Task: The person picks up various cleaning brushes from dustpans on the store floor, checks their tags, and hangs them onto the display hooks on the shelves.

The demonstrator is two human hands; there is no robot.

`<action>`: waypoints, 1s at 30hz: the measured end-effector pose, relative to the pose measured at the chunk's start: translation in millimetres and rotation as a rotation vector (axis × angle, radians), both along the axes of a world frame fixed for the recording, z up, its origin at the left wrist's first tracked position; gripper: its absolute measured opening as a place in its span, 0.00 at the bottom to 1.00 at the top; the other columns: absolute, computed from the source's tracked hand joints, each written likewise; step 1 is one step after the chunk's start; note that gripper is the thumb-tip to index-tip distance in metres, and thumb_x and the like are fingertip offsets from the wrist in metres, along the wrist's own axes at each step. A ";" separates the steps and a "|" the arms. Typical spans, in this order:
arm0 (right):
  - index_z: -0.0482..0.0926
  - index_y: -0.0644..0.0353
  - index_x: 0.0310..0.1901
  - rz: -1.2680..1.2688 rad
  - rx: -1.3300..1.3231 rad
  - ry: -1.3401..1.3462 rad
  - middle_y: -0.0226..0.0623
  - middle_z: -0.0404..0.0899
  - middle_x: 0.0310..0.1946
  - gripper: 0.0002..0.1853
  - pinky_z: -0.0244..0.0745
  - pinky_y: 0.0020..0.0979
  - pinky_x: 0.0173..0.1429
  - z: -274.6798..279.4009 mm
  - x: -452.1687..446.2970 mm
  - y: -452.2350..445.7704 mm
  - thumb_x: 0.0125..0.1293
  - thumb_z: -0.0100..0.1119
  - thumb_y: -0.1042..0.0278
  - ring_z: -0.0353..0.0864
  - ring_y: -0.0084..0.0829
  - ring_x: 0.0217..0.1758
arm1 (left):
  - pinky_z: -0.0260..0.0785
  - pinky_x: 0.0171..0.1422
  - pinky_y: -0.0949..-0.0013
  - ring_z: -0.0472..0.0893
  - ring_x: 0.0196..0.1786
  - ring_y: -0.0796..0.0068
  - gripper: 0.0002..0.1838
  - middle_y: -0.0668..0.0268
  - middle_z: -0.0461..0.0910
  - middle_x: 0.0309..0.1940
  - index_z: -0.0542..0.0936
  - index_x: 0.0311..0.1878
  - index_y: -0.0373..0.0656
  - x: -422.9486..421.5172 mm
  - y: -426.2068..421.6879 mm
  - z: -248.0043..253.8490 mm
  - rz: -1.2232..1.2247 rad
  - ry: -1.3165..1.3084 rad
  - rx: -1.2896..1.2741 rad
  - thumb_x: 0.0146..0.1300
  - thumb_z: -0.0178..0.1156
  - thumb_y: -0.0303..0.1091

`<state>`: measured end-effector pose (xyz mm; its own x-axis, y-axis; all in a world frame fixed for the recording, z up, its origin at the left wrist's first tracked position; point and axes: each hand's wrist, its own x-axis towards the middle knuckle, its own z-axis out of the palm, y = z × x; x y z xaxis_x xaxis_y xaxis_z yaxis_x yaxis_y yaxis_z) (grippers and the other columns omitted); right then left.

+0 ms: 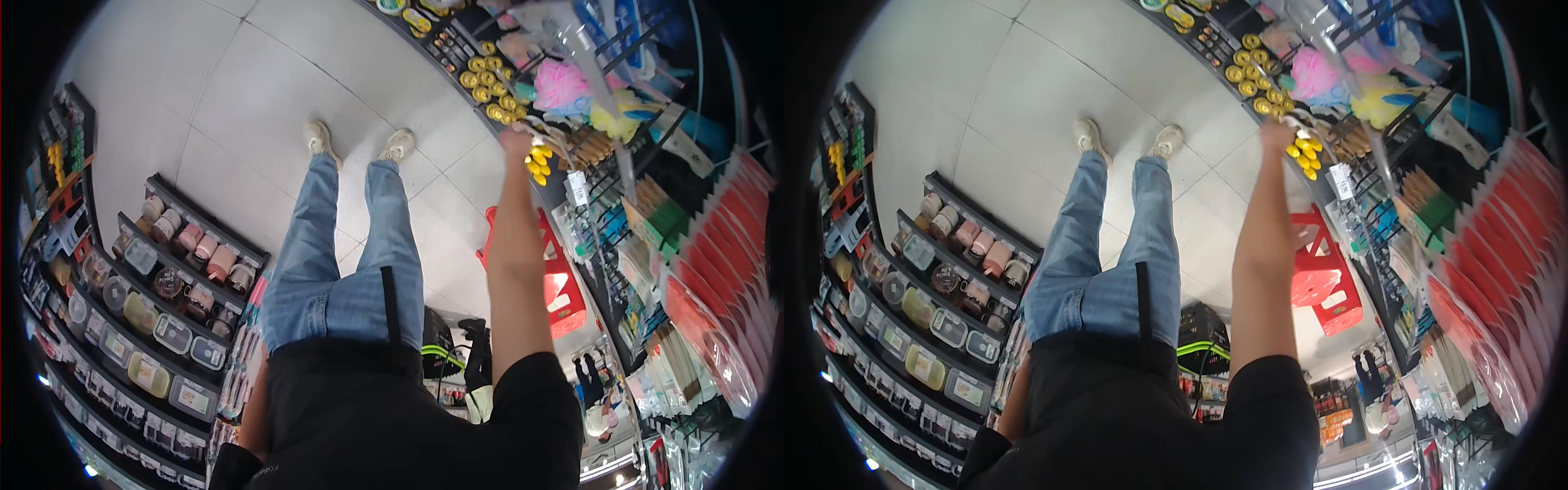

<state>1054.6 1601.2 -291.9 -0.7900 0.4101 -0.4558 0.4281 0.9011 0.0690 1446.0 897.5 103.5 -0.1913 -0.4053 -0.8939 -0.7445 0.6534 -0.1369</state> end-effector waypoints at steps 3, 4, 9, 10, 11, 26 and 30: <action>0.73 0.56 0.52 -0.883 -1.154 0.068 0.38 0.79 0.40 0.15 0.82 0.36 0.35 78.1 42.5 -124.6 0.64 0.53 0.69 0.82 0.36 0.34 | 0.69 0.49 0.47 0.78 0.48 0.40 0.25 0.41 0.79 0.40 0.79 0.44 0.36 -3.5 3.5 -1.4 0.022 0.066 0.017 0.55 0.56 0.51; 0.73 0.59 0.53 -0.971 -1.293 0.060 0.38 0.79 0.40 0.16 0.82 0.36 0.37 99.7 61.1 -159.9 0.63 0.54 0.67 0.82 0.36 0.36 | 0.69 0.49 0.47 0.78 0.48 0.40 0.25 0.41 0.79 0.40 0.79 0.44 0.36 -5.5 3.3 -2.9 0.034 0.097 0.027 0.55 0.56 0.51; 0.75 0.62 0.48 -0.845 -1.162 -0.028 0.38 0.78 0.31 0.15 0.79 0.32 0.28 156.7 126.1 -280.6 0.65 0.54 0.61 0.79 0.29 0.27 | 0.69 0.49 0.46 0.78 0.48 0.39 0.25 0.41 0.79 0.40 0.79 0.44 0.36 -11.9 -4.7 -12.0 0.103 0.276 0.078 0.55 0.56 0.51; 0.76 0.63 0.47 -0.754 -1.014 0.011 0.37 0.78 0.31 0.13 0.77 0.28 0.26 180.9 125.0 -299.6 0.67 0.51 0.63 0.77 0.26 0.25 | 0.69 0.49 0.46 0.78 0.48 0.39 0.25 0.41 0.79 0.40 0.79 0.44 0.36 -12.8 -9.2 -15.3 0.116 0.317 0.085 0.55 0.56 0.51; 0.75 0.63 0.49 -0.696 -1.003 0.072 0.37 0.78 0.31 0.13 0.76 0.27 0.26 193.1 128.0 -311.6 0.69 0.50 0.65 0.77 0.25 0.26 | 0.69 0.49 0.46 0.78 0.48 0.39 0.25 0.41 0.79 0.40 0.79 0.44 0.36 -14.2 -14.3 -20.6 0.141 0.357 0.090 0.55 0.56 0.51; 0.71 0.63 0.53 -0.670 -0.918 0.137 0.43 0.80 0.38 0.16 0.79 0.33 0.30 336.8 -65.3 -356.0 0.69 0.50 0.63 0.81 0.36 0.31 | 0.73 0.53 0.52 0.79 0.49 0.44 0.16 0.42 0.79 0.43 0.81 0.41 0.33 -121.6 -161.9 -95.8 0.362 0.255 0.029 0.57 0.54 0.36; 0.71 0.62 0.53 -0.703 -1.020 0.159 0.44 0.79 0.42 0.16 0.82 0.37 0.37 347.1 -90.3 -444.4 0.68 0.52 0.63 0.81 0.39 0.35 | 0.74 0.50 0.54 0.81 0.48 0.49 0.13 0.45 0.81 0.40 0.82 0.35 0.35 -182.1 -230.8 -97.5 0.299 0.296 -0.100 0.57 0.52 0.33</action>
